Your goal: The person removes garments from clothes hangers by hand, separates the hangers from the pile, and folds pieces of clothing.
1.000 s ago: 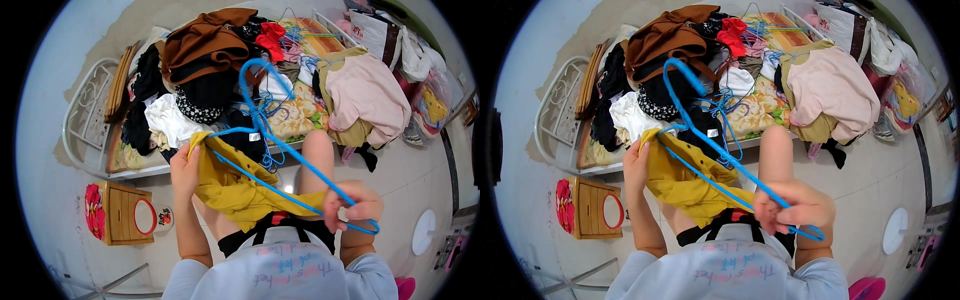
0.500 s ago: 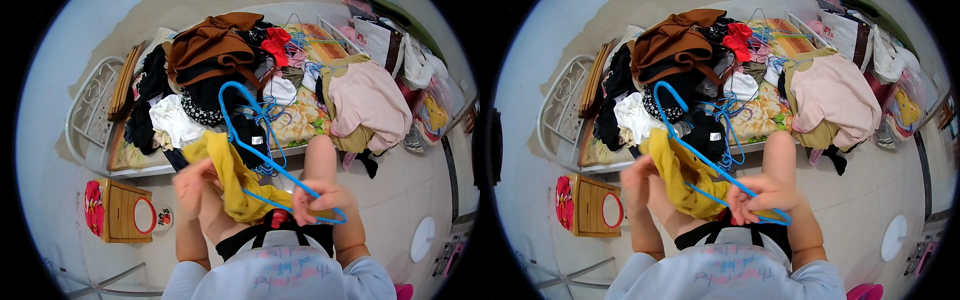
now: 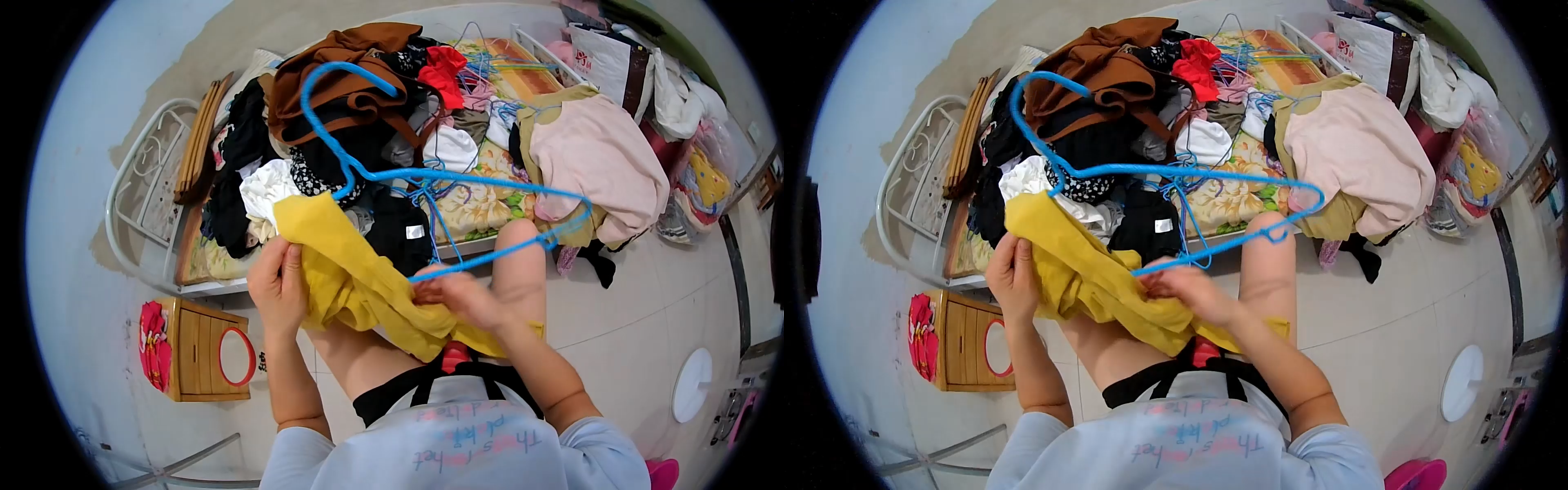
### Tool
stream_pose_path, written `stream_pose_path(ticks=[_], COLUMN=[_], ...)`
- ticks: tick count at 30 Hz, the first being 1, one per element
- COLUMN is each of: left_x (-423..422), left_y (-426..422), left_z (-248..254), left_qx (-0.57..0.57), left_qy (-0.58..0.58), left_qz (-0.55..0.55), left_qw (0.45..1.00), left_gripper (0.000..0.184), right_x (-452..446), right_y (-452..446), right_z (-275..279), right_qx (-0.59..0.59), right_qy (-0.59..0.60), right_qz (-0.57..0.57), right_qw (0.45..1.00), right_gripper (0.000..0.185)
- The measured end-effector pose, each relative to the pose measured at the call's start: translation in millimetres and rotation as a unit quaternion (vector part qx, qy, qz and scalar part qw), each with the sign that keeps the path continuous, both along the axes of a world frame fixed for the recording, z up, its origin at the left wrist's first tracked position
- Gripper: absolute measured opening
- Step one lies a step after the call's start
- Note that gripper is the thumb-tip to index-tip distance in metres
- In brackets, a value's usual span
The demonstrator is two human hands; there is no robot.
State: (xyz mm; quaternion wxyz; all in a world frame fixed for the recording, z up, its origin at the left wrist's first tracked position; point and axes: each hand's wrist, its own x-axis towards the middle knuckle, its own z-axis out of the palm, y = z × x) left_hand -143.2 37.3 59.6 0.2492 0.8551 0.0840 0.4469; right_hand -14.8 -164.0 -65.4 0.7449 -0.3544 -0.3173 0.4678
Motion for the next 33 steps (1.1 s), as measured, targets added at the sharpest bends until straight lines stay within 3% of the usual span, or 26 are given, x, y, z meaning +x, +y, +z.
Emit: stream_pose_path(ticks=[2, 4, 5, 7, 10, 12, 13, 15, 20, 22, 25, 30, 32, 33], left_x=[-4, -12, -16, -21, -28, -33, -34, -29, -30, -29, -22, -7, -4, -3], left_y=[1, 11, 15, 23, 31, 39, 39, 39, 48, 48, 41, 26, 26, 28], left_z=[5, 10, 11, 10, 0, -15, -19, -27, -46, -49, -50, -54, -55, -57], left_qx=[-0.03, -0.017, -0.05, -0.102, -0.081, -0.114, -0.156, -0.23, -0.24, -0.229, -0.228, -0.231, -0.229, -0.212], left_qy=[-0.005, 0.003, -0.008, -0.02, 0.032, 0.052, 0.062, 0.057, 0.121, 0.147, 0.121, 0.115, 0.111, 0.12], left_qz=[0.027, 0.031, 0.029, 0.024, 0.008, -0.011, -0.031, -0.054, -0.052, -0.05, -0.063, -0.085, -0.083, -0.097], left_qw=[0.999, 0.999, 0.998, 0.994, 0.996, 0.992, 0.985, 0.97, 0.962, 0.961, 0.964, 0.962, 0.964, 0.965], left_gripper=[0.015, 0.017, 0.018, 0.019, 0.019, 0.019, 0.019, 0.019, 0.018, 0.017, 0.016, 0.018, 0.018, 0.017], right_x=[-11, -12, -3, 24, 47, 53, 55, 56, 46, 41, 37, 37, 49, 55], right_y=[-2, -12, -18, -29, -49, -52, -53, -56, -59, -59, -61, -61, -67, -69], right_z=[5, 7, -2, -15, 9, 17, 24, 42, 66, 68, 63, 61, 65, 69], right_qx=[-0.068, -0.135, -0.135, -0.071, -0.071, -0.02, -0.019, 0.083, 0.158, 0.157, 0.187, 0.087, 0.054, 0.026], right_qy=[-0.337, -0.608, -0.608, -0.529, -0.516, -0.303, -0.306, -0.359, -0.418, -0.327, -0.272, -0.32, -0.057, -0.016], right_qz=[-0.043, -0.179, -0.18, -0.291, -0.353, -0.464, -0.464, -0.523, -0.551, -0.532, -0.495, -0.47, -0.294, -0.236], right_qw=[0.938, 0.762, 0.762, 0.794, 0.777, 0.832, 0.831, 0.769, 0.704, 0.765, 0.804, 0.818, 0.953, 0.971], right_gripper=[0.039, 0.028, 0.028, 0.023, 0.02, 0.02, 0.02, 0.016, 0.007, 0.007, 0.008, 0.012, 0.018, 0.025])
